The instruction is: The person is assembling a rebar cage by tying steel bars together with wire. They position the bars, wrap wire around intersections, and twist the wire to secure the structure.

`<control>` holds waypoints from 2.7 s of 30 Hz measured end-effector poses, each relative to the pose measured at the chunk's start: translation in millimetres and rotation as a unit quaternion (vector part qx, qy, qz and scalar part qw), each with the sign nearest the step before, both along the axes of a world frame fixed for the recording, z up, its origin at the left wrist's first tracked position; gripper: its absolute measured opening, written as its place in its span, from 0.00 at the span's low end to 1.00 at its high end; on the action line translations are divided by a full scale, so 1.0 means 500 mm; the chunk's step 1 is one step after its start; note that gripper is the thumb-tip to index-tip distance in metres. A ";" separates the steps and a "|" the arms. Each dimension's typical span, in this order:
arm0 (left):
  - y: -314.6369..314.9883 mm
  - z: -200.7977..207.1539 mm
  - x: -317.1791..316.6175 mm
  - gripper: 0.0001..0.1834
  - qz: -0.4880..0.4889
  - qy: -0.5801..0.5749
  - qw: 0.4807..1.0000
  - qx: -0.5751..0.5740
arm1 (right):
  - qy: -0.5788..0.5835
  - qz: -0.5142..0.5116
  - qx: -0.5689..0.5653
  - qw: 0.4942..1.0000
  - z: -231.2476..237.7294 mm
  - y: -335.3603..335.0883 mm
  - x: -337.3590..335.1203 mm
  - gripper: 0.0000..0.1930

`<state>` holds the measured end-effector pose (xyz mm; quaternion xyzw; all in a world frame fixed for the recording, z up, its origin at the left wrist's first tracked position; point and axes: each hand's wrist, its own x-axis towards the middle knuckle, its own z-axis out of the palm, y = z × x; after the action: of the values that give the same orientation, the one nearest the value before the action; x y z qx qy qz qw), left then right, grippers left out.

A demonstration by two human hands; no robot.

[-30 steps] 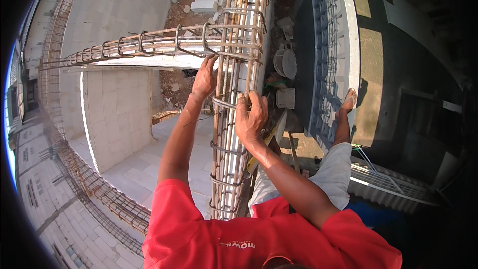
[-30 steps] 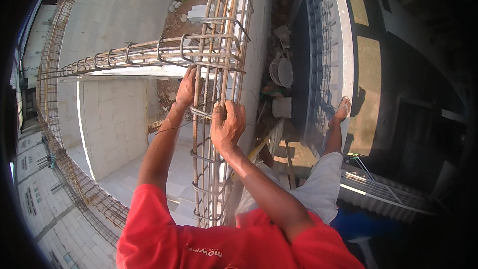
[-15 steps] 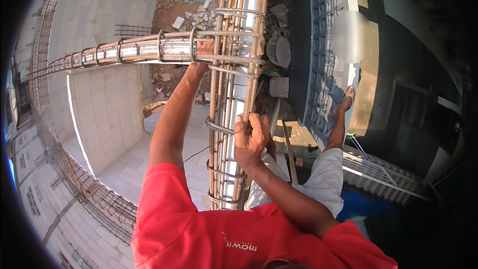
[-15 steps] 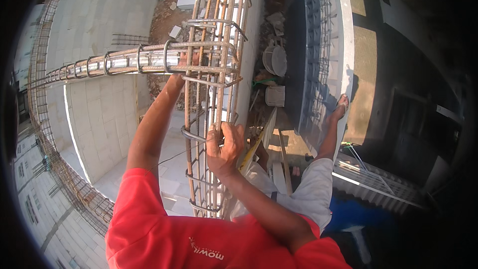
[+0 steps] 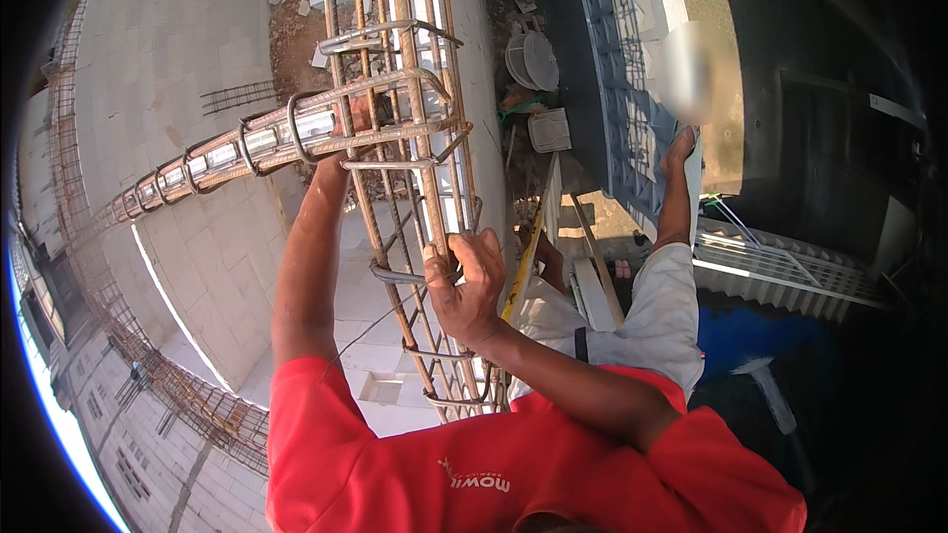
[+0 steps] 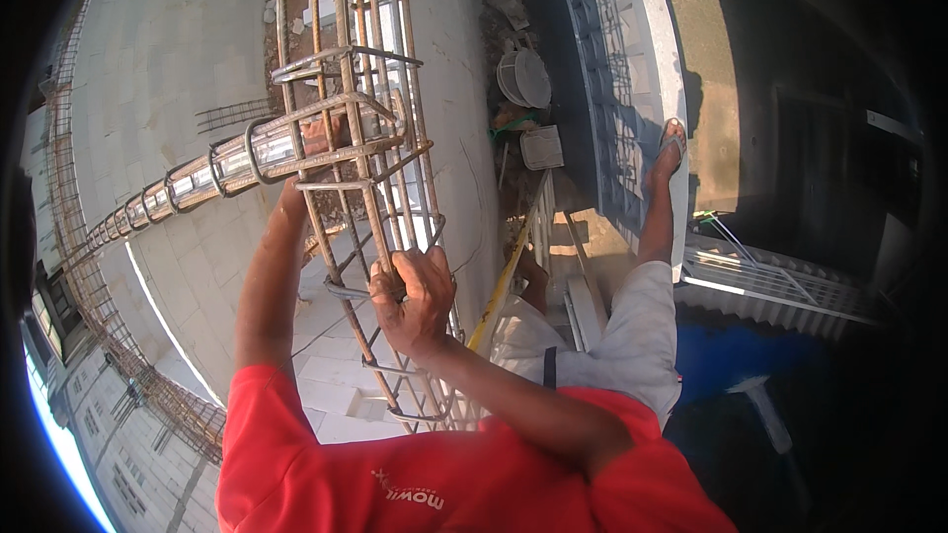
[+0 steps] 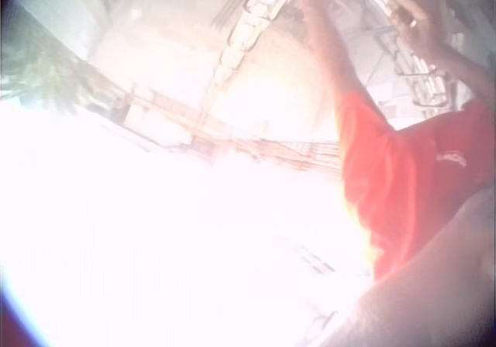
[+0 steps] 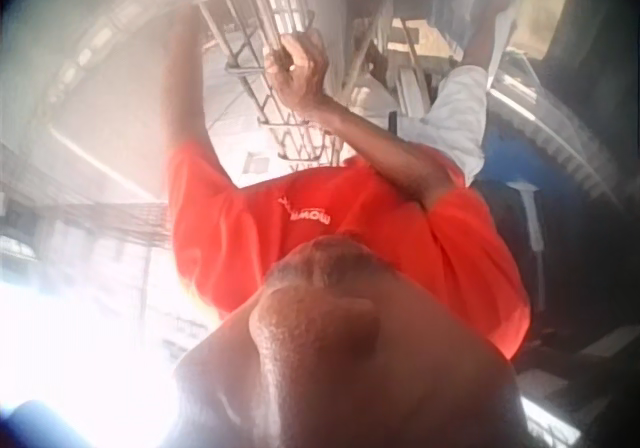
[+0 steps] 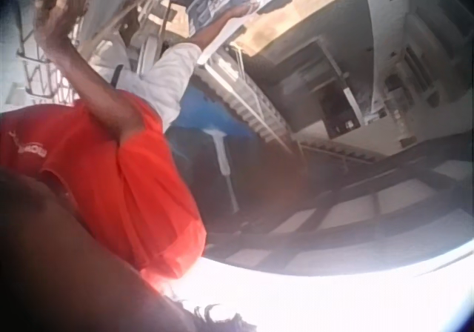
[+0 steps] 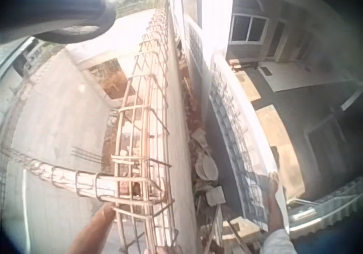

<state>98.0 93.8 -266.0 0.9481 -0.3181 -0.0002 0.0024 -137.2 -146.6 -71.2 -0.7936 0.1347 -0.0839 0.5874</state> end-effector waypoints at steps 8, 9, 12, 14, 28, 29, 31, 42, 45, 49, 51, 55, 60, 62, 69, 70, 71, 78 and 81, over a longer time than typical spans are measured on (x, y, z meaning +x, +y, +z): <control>0.006 0.038 -0.016 0.33 -0.006 0.073 0.995 0.060 | 0.001 -0.021 0.055 0.998 -0.008 -0.014 0.001 0.07; 0.004 0.044 -0.019 0.33 -0.008 0.085 0.994 0.068 | -0.007 -0.030 0.068 0.997 -0.010 -0.017 0.001 0.07; 0.003 0.064 -0.030 0.33 -0.007 0.110 0.990 0.091 | -0.025 -0.040 0.069 0.996 -0.018 -0.023 0.000 0.08; 0.005 0.073 -0.034 0.33 -0.005 0.125 0.987 0.103 | -0.032 -0.045 0.087 0.995 -0.023 -0.025 -0.001 0.08; -0.006 0.135 -0.104 0.32 0.058 0.183 0.977 0.089 | -0.071 -0.030 0.068 0.995 -0.029 -0.020 0.003 0.09; -0.006 0.158 -0.129 0.32 0.090 0.192 0.975 0.068 | -0.074 -0.034 0.067 0.994 -0.027 -0.020 0.003 0.09; -0.004 0.223 -0.187 0.31 0.190 0.213 0.958 0.011 | -0.080 -0.032 0.047 0.995 -0.025 -0.020 0.002 0.10; -0.277 0.530 -0.315 0.17 0.380 0.033 0.834 -0.399 | -0.019 0.003 0.042 0.999 -0.018 -0.045 -0.003 0.13; -0.357 0.534 -0.284 0.29 0.343 -0.062 0.905 -0.245 | -0.004 0.002 0.065 0.998 -0.006 -0.155 -0.005 0.13; -0.423 0.517 -0.263 0.38 0.414 -0.083 0.895 -0.143 | 0.054 -0.012 0.115 0.992 -0.003 -0.307 0.002 0.21; -0.440 0.504 -0.261 0.36 0.441 -0.100 0.881 -0.139 | 0.116 -0.007 0.088 0.989 0.000 -0.348 0.000 0.23; -0.448 0.471 -0.261 0.29 0.439 -0.140 0.869 -0.182 | 0.177 -0.014 0.155 0.972 0.009 -0.364 -0.007 0.24; -0.450 0.442 -0.256 0.26 0.431 -0.143 0.864 -0.215 | 0.109 0.012 0.222 0.969 0.016 -0.353 0.002 0.23; -0.450 0.438 -0.257 0.26 0.444 -0.124 0.863 -0.207 | 0.113 0.026 0.188 0.975 0.020 -0.352 0.009 0.23; -0.450 0.448 -0.260 0.28 0.430 -0.129 0.864 -0.228 | 0.106 0.033 0.194 0.975 0.024 -0.329 0.000 0.18; -0.451 0.448 -0.260 0.28 0.428 -0.142 0.861 -0.236 | 0.111 0.026 0.219 0.969 0.019 -0.324 -0.007 0.17; -0.452 0.448 -0.259 0.27 0.435 -0.143 0.856 -0.241 | 0.119 0.015 0.244 0.962 0.011 -0.319 -0.012 0.17; -0.440 0.433 -0.256 0.21 0.433 -0.180 0.794 -0.386 | 0.077 -0.016 0.050 0.996 -0.026 -0.337 0.020 0.15; -0.430 0.422 -0.257 0.17 0.397 -0.210 0.785 -0.427 | 0.071 0.015 -0.055 0.996 -0.010 -0.367 0.088 0.13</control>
<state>-30.4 -121.1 -55.1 0.8692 0.1264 0.3362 0.3398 -93.3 -330.0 -76.4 -0.8309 0.1587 -0.0258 0.5327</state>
